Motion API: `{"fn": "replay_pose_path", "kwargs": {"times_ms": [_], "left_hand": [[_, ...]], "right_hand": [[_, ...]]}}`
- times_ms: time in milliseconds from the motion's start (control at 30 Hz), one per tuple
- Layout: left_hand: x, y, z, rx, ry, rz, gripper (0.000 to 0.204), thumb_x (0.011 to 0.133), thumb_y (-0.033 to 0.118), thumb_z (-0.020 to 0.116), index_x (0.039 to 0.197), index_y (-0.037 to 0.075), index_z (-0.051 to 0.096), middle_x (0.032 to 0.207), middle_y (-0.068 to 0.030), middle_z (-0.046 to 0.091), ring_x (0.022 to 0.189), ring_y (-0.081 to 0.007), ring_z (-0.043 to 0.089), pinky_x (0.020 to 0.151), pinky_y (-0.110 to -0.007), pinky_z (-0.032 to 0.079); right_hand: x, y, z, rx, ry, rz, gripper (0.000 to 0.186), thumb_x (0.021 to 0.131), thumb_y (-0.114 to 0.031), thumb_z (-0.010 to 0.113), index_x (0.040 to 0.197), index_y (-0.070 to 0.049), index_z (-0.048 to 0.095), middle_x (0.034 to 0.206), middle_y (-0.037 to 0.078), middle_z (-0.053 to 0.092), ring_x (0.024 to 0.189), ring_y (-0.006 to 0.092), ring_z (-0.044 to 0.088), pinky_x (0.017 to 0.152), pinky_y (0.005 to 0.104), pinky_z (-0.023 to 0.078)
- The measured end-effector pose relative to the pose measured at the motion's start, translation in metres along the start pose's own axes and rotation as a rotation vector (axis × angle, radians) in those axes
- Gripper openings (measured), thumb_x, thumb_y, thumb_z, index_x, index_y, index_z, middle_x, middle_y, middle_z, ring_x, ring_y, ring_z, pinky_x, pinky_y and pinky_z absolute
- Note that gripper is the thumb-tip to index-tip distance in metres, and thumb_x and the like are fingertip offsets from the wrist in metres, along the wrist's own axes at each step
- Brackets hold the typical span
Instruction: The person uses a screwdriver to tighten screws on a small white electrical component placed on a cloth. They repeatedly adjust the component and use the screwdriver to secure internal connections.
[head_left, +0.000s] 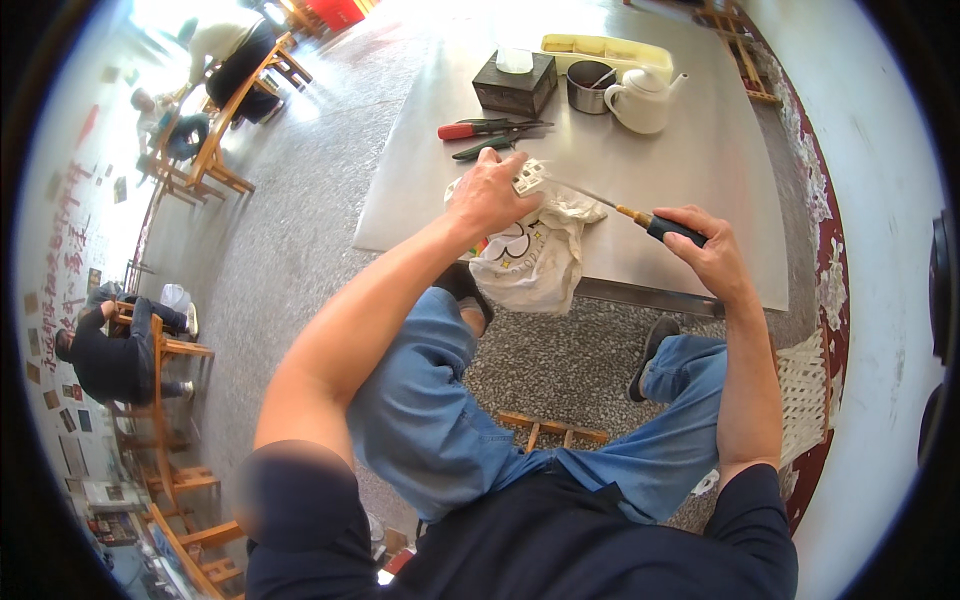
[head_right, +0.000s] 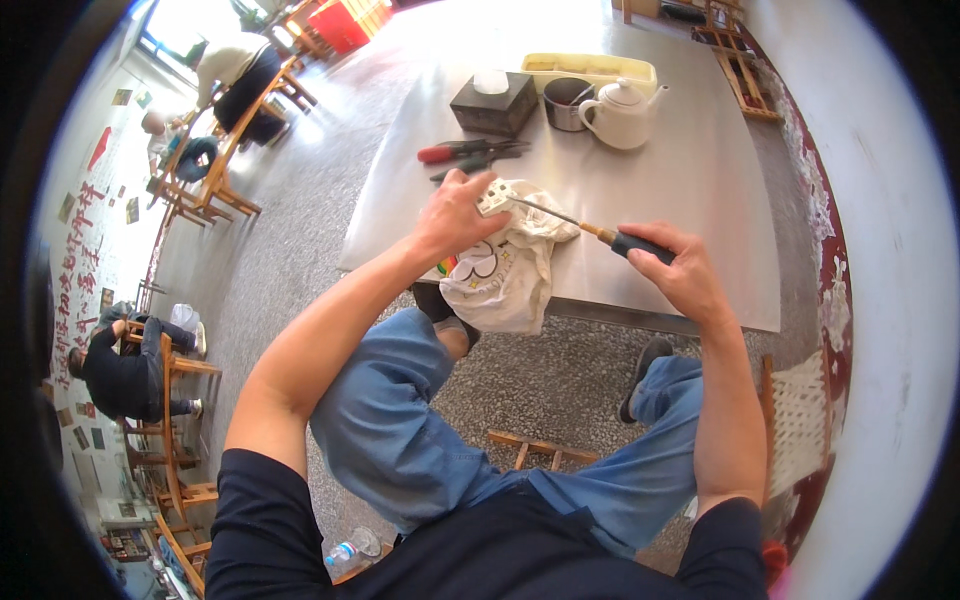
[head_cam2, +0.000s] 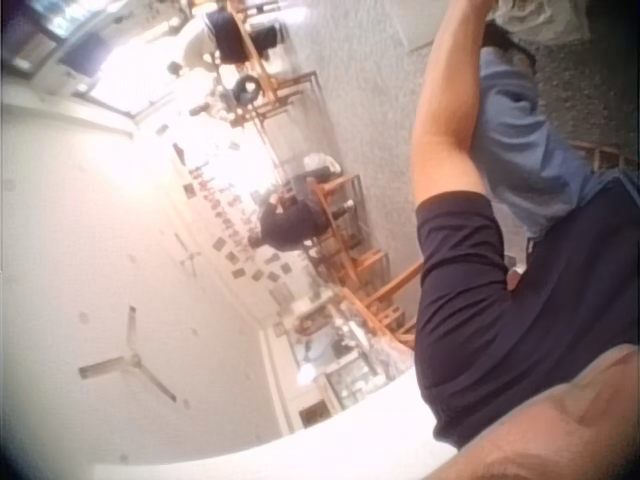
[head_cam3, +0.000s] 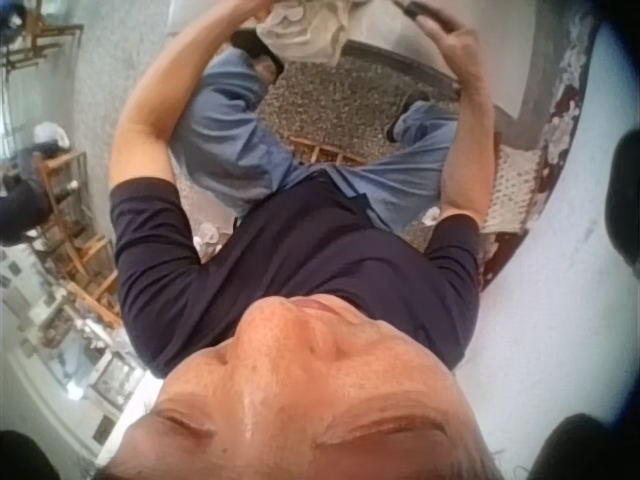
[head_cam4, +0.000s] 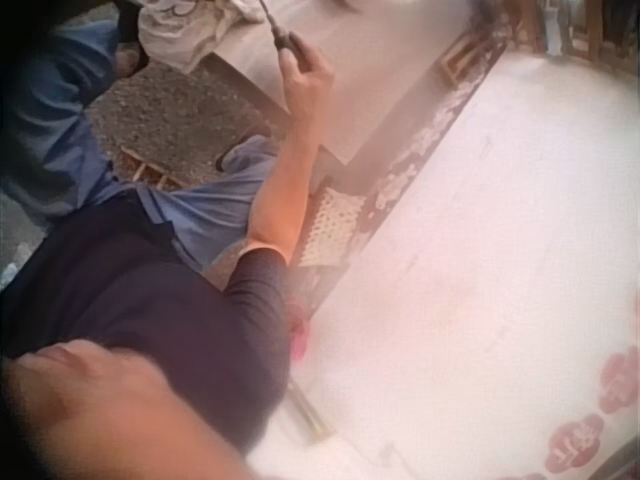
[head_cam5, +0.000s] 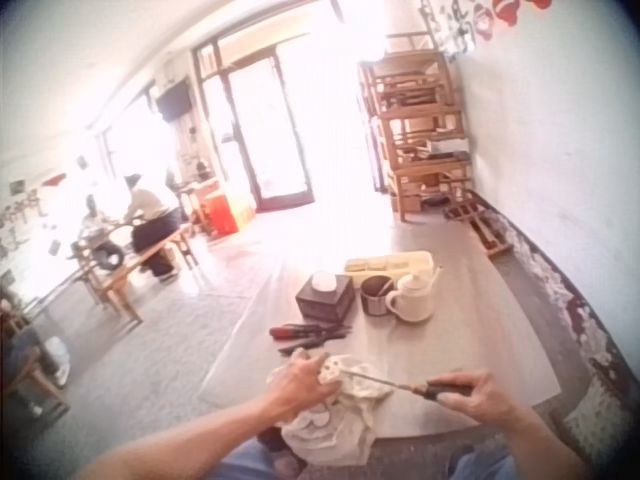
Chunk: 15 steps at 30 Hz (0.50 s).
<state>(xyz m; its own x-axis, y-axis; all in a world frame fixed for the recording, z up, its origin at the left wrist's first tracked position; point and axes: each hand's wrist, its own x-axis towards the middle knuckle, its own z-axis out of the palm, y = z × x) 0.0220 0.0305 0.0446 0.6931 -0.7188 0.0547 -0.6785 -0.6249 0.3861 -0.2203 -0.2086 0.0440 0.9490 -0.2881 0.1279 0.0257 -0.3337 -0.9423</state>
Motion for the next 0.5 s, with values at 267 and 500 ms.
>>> {"fn": "replay_pose_path", "kwargs": {"times_ms": [267, 500], "left_hand": [[0.000, 0.004, -0.004, 0.070, -0.031, 0.034, 0.073, 0.081, 0.042, 0.078, 0.142, 0.010, 0.055, 0.121, -0.0253, 0.056, 0.113, -0.0419, 0.061, 0.097, -0.047, 0.051], [0.000, 0.010, -0.010, 0.196, -0.044, 0.100, 0.068, 0.079, 0.043, 0.079, 0.134, 0.010, 0.058, 0.120, -0.0231, 0.057, 0.117, -0.0401, 0.058, 0.097, -0.048, 0.051]], "right_hand": [[0.000, 0.002, 0.002, -0.016, 0.010, 0.058, 0.032, 0.091, -0.013, 0.070, 0.121, -0.001, 0.072, 0.103, 0.005, 0.070, 0.092, 0.0132, 0.062, 0.083, 0.0282, 0.050], [-0.003, -0.012, 0.015, 0.427, -0.272, 0.435, 0.048, 0.094, -0.013, 0.065, 0.140, 0.000, 0.056, 0.095, 0.006, 0.067, 0.063, 0.0057, 0.056, 0.050, 0.0210, 0.046]]}}
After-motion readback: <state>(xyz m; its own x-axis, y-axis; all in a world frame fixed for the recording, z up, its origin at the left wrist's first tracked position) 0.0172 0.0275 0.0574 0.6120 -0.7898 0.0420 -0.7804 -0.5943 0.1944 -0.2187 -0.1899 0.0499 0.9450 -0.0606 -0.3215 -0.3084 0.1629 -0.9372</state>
